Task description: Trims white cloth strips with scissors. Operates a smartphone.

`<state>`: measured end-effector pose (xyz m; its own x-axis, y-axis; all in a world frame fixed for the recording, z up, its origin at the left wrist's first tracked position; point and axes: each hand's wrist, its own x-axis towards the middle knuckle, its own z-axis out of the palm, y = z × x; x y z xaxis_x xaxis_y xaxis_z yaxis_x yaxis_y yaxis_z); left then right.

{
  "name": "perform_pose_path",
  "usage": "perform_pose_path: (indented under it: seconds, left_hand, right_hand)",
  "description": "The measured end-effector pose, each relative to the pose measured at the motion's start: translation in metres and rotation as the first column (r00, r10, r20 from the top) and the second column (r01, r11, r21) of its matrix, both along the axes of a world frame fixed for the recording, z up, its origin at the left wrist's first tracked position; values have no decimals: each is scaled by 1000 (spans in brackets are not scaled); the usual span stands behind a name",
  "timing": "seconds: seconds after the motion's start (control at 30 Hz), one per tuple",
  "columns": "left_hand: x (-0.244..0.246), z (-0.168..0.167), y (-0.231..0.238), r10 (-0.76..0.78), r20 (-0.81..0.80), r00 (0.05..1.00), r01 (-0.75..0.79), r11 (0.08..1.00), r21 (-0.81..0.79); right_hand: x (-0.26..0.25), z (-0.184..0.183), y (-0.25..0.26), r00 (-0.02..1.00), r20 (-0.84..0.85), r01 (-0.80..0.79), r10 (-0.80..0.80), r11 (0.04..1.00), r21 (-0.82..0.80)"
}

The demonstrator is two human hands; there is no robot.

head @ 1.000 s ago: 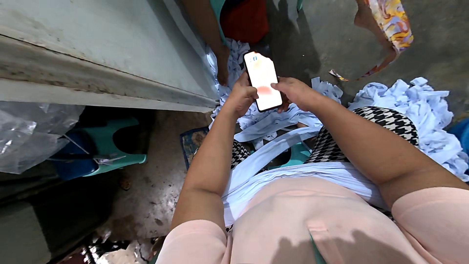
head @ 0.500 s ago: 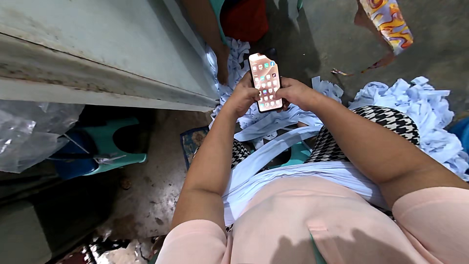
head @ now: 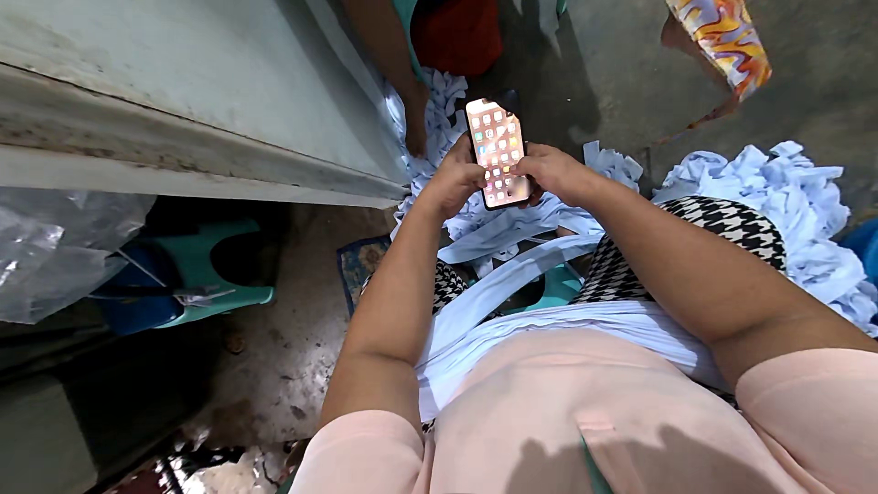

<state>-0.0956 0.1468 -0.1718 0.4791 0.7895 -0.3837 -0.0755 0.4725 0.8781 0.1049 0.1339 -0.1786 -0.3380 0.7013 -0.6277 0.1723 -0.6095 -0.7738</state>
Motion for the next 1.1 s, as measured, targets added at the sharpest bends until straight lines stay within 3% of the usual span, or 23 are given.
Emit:
perform_pose_path:
  seconds: [0.8, 1.1]
  left_hand:
    - [-1, 1, 0, 14, -20, 1000, -15, 1000, -10]
    - [2, 2, -1, 4, -35, 999, -4, 1000, -1]
  right_hand:
    - [1, 4, 1, 1000, -18, -23, 22, 999, -33]
    - [0, 4, 0, 1000, -14, 8, -8, 999, 48]
